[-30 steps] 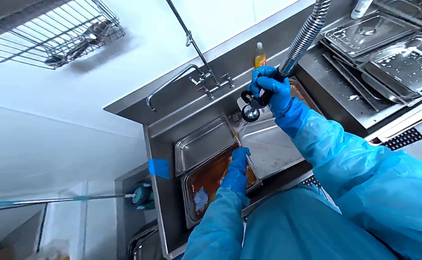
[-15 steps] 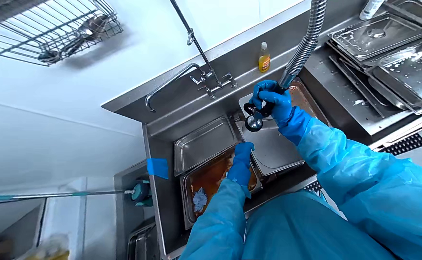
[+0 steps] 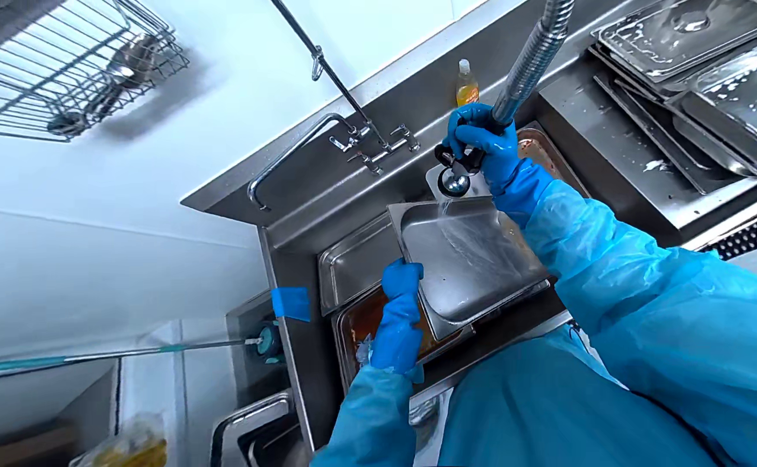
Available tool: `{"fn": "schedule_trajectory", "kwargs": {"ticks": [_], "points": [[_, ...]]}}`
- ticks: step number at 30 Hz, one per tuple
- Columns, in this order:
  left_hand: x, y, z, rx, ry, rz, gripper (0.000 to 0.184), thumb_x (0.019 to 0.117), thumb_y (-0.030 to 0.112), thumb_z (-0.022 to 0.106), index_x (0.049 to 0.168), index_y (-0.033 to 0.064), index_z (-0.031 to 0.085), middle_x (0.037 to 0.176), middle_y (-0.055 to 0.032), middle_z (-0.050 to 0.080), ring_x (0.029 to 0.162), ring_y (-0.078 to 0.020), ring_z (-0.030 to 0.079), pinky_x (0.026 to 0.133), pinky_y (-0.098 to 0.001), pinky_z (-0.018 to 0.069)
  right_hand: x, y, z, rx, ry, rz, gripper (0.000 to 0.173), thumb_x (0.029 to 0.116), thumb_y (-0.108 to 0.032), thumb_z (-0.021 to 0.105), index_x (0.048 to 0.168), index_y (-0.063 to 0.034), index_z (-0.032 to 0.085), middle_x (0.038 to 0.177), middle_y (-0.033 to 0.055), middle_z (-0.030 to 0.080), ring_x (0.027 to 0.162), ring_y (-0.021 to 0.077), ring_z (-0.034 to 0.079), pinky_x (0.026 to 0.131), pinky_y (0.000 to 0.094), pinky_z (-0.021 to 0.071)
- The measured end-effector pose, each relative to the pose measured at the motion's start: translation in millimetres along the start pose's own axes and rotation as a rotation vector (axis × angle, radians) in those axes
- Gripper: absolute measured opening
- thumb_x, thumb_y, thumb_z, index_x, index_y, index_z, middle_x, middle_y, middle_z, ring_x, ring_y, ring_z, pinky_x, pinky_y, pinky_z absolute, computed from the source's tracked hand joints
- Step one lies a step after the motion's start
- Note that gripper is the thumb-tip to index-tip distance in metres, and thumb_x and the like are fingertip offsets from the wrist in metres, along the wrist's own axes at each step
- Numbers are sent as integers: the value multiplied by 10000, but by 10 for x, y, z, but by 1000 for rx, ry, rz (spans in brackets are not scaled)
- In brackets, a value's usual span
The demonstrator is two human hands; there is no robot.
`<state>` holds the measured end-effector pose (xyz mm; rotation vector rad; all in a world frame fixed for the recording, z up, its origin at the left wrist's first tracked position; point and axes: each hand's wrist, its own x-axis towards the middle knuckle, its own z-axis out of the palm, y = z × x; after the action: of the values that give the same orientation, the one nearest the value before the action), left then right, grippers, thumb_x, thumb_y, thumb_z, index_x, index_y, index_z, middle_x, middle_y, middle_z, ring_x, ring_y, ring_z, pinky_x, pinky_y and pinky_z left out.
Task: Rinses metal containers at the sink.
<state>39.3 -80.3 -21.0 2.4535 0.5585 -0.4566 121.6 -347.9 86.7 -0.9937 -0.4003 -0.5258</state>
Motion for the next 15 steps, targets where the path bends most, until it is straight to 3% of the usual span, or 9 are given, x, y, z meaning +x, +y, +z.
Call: {"fn": "schedule_trajectory", "kwargs": {"ticks": [3, 7, 10, 15], "points": [[-33, 21, -118, -21, 51, 22, 156, 660, 82, 805, 794, 99, 727, 788, -153, 695, 778, -361, 664, 646, -633, 497, 122, -96, 47, 43, 6, -68, 109, 891, -50, 570, 870, 10, 659, 676, 66, 628, 584, 162, 603, 585, 339, 543], [12, 40, -139, -10, 87, 23, 189, 648, 90, 804, 826, 116, 745, 804, -146, 711, 793, -369, 677, 650, -653, 502, 320, -273, 273, 137, -14, -149, 130, 896, -54, 554, 857, 14, 658, 647, 69, 625, 566, 164, 613, 565, 334, 548], [-12, 65, -127, -31, 98, 29, 161, 647, 77, 802, 783, 116, 724, 773, -141, 699, 752, -357, 666, 622, -637, 492, 431, -335, 438, 168, -54, -168, 131, 890, -67, 568, 870, 20, 663, 648, 65, 632, 561, 157, 615, 551, 325, 547], [-257, 205, -301, -28, 149, 69, 99, 728, 67, 814, 748, 111, 727, 733, -117, 695, 737, -320, 669, 655, -604, 492, 403, -266, 378, 106, -79, -102, 97, 876, -35, 581, 876, 19, 661, 682, 69, 648, 572, 159, 623, 550, 324, 551]]}}
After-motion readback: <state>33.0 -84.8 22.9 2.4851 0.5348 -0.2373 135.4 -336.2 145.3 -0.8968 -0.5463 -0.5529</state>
